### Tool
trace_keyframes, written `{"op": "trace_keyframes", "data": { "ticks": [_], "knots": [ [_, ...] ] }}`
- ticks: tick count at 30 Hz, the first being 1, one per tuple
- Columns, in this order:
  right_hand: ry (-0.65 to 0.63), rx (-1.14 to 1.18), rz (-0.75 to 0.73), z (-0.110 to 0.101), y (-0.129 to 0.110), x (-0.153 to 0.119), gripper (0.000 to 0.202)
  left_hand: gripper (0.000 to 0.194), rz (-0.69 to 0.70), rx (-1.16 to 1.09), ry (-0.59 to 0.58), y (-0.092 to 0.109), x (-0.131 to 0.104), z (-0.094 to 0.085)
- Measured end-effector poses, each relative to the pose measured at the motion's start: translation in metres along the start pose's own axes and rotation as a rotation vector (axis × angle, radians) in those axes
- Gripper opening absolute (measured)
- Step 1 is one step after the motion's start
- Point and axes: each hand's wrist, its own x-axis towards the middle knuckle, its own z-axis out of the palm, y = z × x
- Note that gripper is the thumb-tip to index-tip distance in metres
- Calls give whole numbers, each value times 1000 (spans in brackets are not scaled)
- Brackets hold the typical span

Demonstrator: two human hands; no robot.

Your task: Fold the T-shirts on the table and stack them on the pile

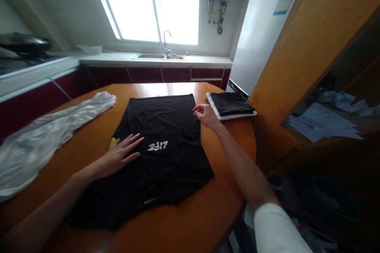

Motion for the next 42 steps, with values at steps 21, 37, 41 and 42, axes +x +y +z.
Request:
{"op": "trace_keyframes", "data": {
  "ticks": [21, 37, 41, 42],
  "knots": [
    [-306, -447, -117, 44, 31, -28, 9, 21, 259, 44, 136, 176, -11, -16],
    [-266, -328, -65, 46, 47, -22, 8, 10, 277, 128, 150, 175, -7, -15],
    [-254, -302, -69, 49, 48, -23, 10, 12, 278, 157, 211, 178, -9, -18],
    [-244, -296, -72, 51, 47, -23, 11, 14, 276, 160, 225, 178, -10, -19]
  ]
}}
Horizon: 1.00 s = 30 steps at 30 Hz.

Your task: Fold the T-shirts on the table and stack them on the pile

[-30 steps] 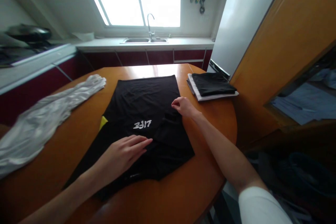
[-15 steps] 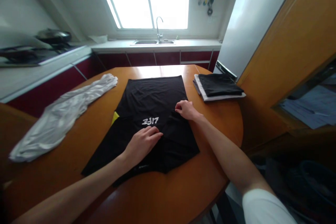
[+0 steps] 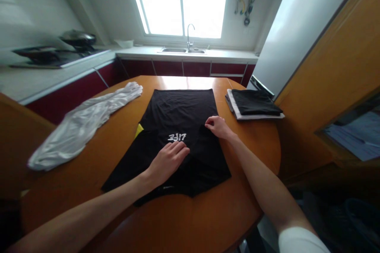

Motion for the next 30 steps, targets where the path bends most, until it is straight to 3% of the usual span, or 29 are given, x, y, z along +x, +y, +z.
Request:
{"op": "trace_keyframes", "data": {
  "ticks": [6, 8, 10, 12, 14, 17, 19, 22, 25, 27, 30],
  "knots": [
    [63, 67, -34, -7, 2, 3, 15, 14, -19, -22, -65, -3, -5, -3],
    [186, 153, 22, -20, 9, 5, 23, 14, -25, -70, -82, -4, -6, -1],
    [351, 275, 120, -33, 14, 6, 33, 17, -49, -130, -44, -4, -5, 0],
    [435, 435, 197, -40, 15, 4, 43, 26, -22, -199, -6, -4, -5, 0],
    [365, 658, 252, -38, 11, 2, 50, 40, 66, -256, -24, -3, -5, 1],
    [77, 1019, 347, -21, 5, 1, 57, 57, 181, -305, -142, -2, -8, 2],
    [-32, 1178, 425, -12, 5, 4, 57, 63, 191, -331, -211, -3, -11, 3],
    [57, 1311, 482, -12, 15, 11, 50, 64, 177, -370, -247, -6, -14, 7],
    [338, 1276, 464, -24, 29, 16, 44, 63, 163, -392, -247, -8, -16, 12],
    [487, 1080, 422, -29, 34, 16, 40, 63, 155, -399, -255, -7, -16, 12],
    [460, 558, 259, -22, 32, 11, 35, 61, 147, -410, -249, -6, -15, 5]
  ]
}}
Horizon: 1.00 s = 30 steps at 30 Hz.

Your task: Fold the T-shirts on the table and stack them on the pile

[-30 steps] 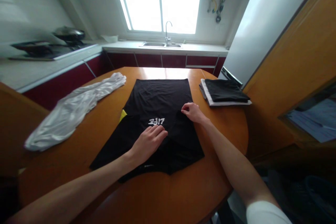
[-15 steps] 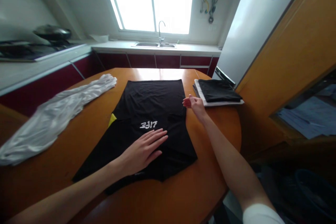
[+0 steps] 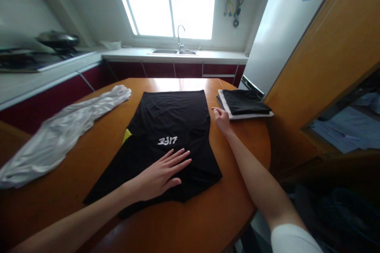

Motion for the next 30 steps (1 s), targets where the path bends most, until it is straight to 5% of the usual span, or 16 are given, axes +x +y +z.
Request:
{"op": "trace_keyframes", "data": {
  "ticks": [3, 6, 10, 13, 18, 26, 30],
  "knots": [
    [-176, -432, -179, 15, 2, -14, 45, 55, -57, 5, 69, -5, -5, -18],
    [-262, -665, -193, 27, 2, -24, 52, 49, -238, 24, 218, -35, -18, -42],
    [-207, -761, -196, 25, -5, -30, 55, 50, -539, 59, 416, -100, -42, -66],
    [-155, -762, -233, 24, -14, -36, 56, 49, -639, 46, 470, -131, -53, -68],
    [-232, -758, -266, 34, -20, -49, 57, 50, -616, -5, 381, -130, -46, -49],
    [-430, -896, -85, 38, -3, -53, 65, 72, -706, 144, 118, -123, -38, -11],
    [-316, -817, -58, 26, -3, -40, 65, 70, -705, 197, 162, -132, -42, -19]
  ]
}}
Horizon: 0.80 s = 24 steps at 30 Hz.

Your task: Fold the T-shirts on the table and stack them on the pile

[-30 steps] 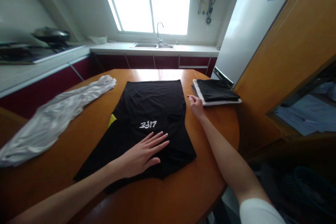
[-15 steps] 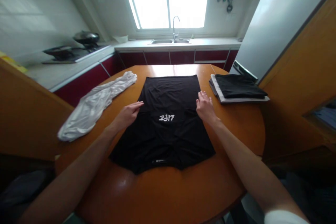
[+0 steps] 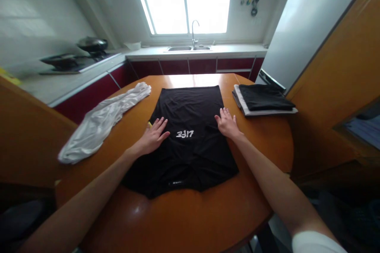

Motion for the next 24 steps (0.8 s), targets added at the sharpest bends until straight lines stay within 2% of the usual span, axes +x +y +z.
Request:
{"op": "trace_keyframes", "data": {
  "ticks": [3, 5, 9, 12, 14, 17, 20, 24],
  "knots": [
    [198, 61, 44, -12, 15, 11, 63, 67, -66, 1, 110, -16, 8, -10],
    [240, 67, 58, -14, 23, 15, 61, 66, -116, -11, 135, -29, 13, -13],
    [108, 4, -8, -3, 22, 13, 60, 68, -169, -28, 56, -47, 16, -5],
    [-25, -87, -38, 7, 15, 7, 61, 70, -166, -18, 4, -50, 14, 2],
    [-70, -114, -30, 8, 13, 5, 62, 71, -175, -38, 15, -48, 14, 1],
    [-25, -86, -12, 4, 11, 5, 62, 72, -187, -82, 60, -42, 14, -5],
    [25, -57, -27, 1, 10, 6, 62, 69, -111, -73, 69, -37, 14, -8],
    [-54, -89, -64, 5, 8, 3, 59, 67, -81, -36, -9, -34, 12, -5]
  ]
}}
